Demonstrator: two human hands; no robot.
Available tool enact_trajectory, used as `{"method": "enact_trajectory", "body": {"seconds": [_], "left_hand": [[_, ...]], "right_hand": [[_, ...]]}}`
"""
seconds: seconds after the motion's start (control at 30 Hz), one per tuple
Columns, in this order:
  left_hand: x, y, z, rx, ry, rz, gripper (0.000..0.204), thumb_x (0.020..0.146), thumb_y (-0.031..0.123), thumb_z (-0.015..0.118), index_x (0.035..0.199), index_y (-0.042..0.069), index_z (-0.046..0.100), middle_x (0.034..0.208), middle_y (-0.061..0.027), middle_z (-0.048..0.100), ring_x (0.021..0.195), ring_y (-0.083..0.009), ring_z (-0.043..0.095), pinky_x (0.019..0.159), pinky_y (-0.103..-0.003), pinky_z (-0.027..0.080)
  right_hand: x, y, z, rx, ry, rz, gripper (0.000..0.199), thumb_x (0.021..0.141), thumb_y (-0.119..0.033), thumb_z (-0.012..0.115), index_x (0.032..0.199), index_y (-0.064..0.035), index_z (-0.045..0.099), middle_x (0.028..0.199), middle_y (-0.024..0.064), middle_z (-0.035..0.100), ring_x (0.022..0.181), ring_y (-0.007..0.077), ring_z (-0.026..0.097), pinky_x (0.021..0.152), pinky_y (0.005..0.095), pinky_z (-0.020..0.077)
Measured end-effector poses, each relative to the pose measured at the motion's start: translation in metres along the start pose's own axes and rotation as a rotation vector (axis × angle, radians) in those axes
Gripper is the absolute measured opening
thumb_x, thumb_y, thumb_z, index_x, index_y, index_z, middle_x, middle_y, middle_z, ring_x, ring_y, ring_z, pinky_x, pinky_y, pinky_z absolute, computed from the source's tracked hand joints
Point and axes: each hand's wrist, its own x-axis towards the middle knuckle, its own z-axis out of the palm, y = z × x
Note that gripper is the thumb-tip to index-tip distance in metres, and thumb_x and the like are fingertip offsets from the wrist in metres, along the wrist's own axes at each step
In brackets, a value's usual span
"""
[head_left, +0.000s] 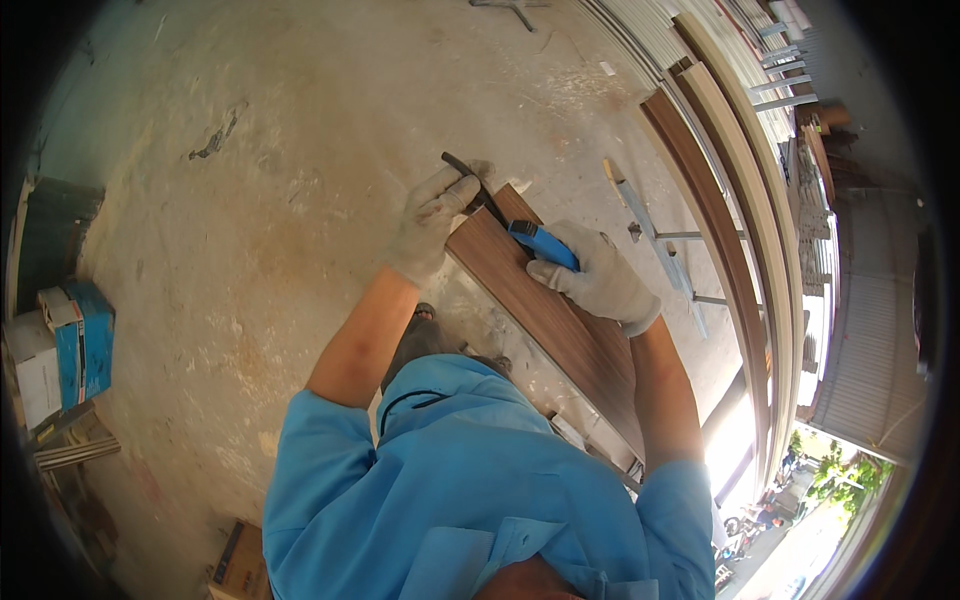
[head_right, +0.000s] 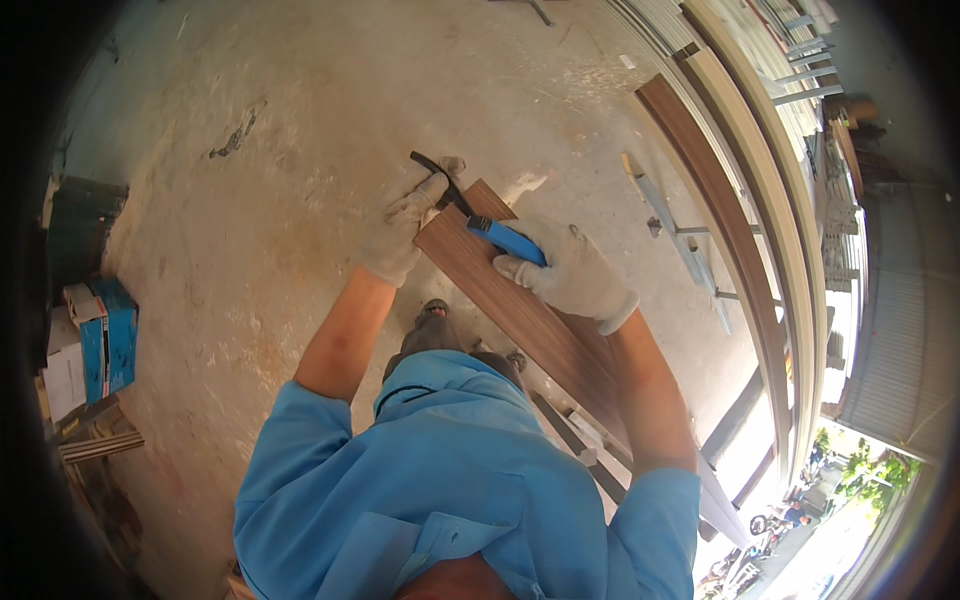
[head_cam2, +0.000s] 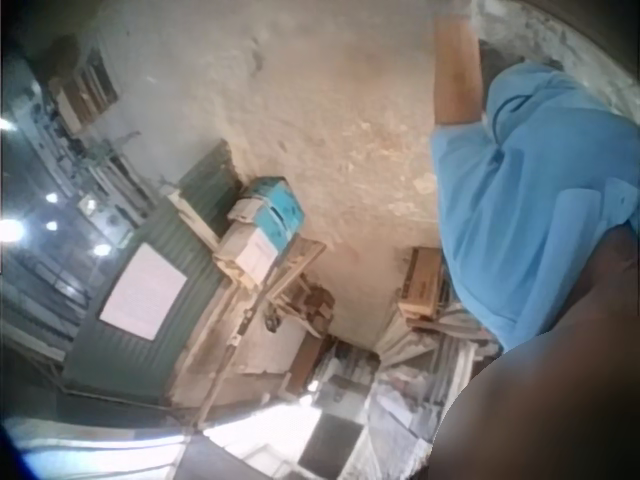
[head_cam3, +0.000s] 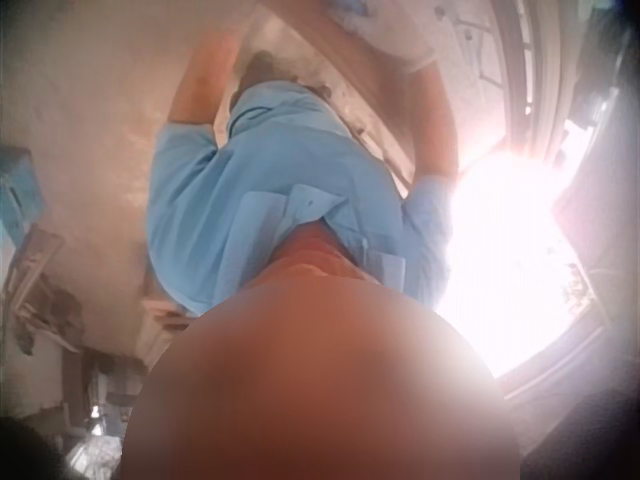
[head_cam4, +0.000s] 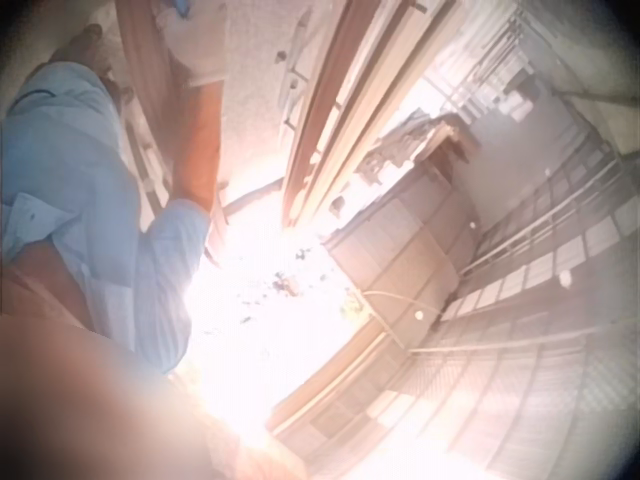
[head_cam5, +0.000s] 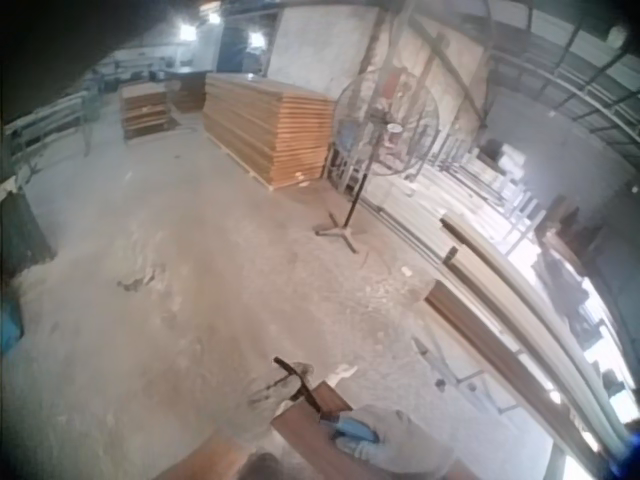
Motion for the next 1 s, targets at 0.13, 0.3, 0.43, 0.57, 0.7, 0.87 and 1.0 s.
{"method": "enact_trajectory", "body": {"seconds": [0.13, 0.3, 0.43, 0.57, 0.7, 0.87, 1.0], "left_hand": [[0.0, 0.001, 0.002, -0.055, -0.018, 0.008, 0.027, 0.101, 0.016, 0.059, 0.122, -0.001, 0.062, 0.102, -0.0023, 0.065, 0.093, -0.0108, 0.061, 0.083, -0.026, 0.05], [-0.002, 0.001, 0.002, -0.016, -0.003, 0.023, 0.026, 0.098, 0.013, 0.062, 0.119, -0.001, 0.062, 0.094, -0.003, 0.065, 0.091, -0.0103, 0.06, 0.081, -0.025, 0.049], [-0.001, -0.006, 0.001, -0.1, 0.052, -0.088, 0.025, 0.099, 0.014, 0.061, 0.118, -0.002, 0.062, 0.094, -0.004, 0.065, 0.089, -0.011, 0.061, 0.079, -0.025, 0.05], [0.002, -0.013, 0.001, -0.196, 0.049, -0.036, 0.026, 0.099, 0.015, 0.061, 0.119, -0.003, 0.062, 0.094, -0.0052, 0.066, 0.086, -0.0121, 0.062, 0.077, -0.026, 0.051], [-0.001, -0.015, 0.002, -0.167, 0.099, -0.029, 0.027, 0.1, 0.014, 0.06, 0.12, -0.004, 0.062, 0.096, -0.0061, 0.067, 0.084, -0.0125, 0.064, 0.076, -0.026, 0.052], [-0.002, -0.013, 0.003, -0.149, 0.13, 0.021, 0.024, 0.1, 0.013, 0.06, 0.119, -0.002, 0.064, 0.093, -0.0045, 0.067, 0.085, -0.0123, 0.064, 0.076, -0.026, 0.052], [-0.002, -0.014, 0.004, -0.203, 0.155, 0.011, 0.023, 0.1, 0.013, 0.06, 0.118, 0.0, 0.065, 0.091, -0.0044, 0.066, 0.084, -0.0125, 0.064, 0.075, -0.027, 0.052]], "right_hand": [[0.004, -0.001, 0.006, 0.006, 0.05, -0.031, 0.048, 0.089, -0.036, 0.07, 0.126, -0.0067, 0.063, 0.104, 0.0162, 0.066, 0.095, 0.0313, 0.064, 0.086, 0.0398, 0.0494], [0.009, 0.005, 0.008, 0.093, 0.026, -0.041, 0.052, 0.091, -0.039, 0.069, 0.131, -0.0071, 0.06, 0.105, 0.0153, 0.065, 0.098, 0.0301, 0.063, 0.088, 0.0393, 0.0479], [0.016, 0.008, 0.004, 0.066, -0.06, -0.077, 0.054, 0.091, -0.041, 0.068, 0.132, -0.0081, 0.059, 0.109, 0.0151, 0.066, 0.1, 0.0299, 0.063, 0.089, 0.039, 0.0475], [0.023, 0.003, 0.005, 0.161, -0.037, -0.036, 0.056, 0.093, -0.045, 0.065, 0.134, -0.0084, 0.058, 0.109, 0.0166, 0.066, 0.099, 0.0307, 0.063, 0.089, 0.0386, 0.0474], [0.035, -0.006, -0.004, 0.061, -0.145, -0.102, 0.06, 0.095, -0.049, 0.06, 0.136, -0.0064, 0.055, 0.104, 0.0164, 0.067, 0.097, 0.0289, 0.064, 0.088, 0.0388, 0.0475], [0.034, -0.002, -0.03, 0.229, -0.347, 0.252, 0.056, 0.098, -0.047, 0.056, 0.137, -0.0074, 0.053, 0.106, 0.0153, 0.068, 0.093, 0.0306, 0.065, 0.087, 0.0396, 0.0491], [0.028, 0.014, -0.026, 0.1, 0.034, 0.015, 0.049, 0.098, -0.042, 0.057, 0.133, -0.008, 0.055, 0.097, 0.0143, 0.069, 0.083, 0.0305, 0.067, 0.079, 0.0399, 0.0522]]}}
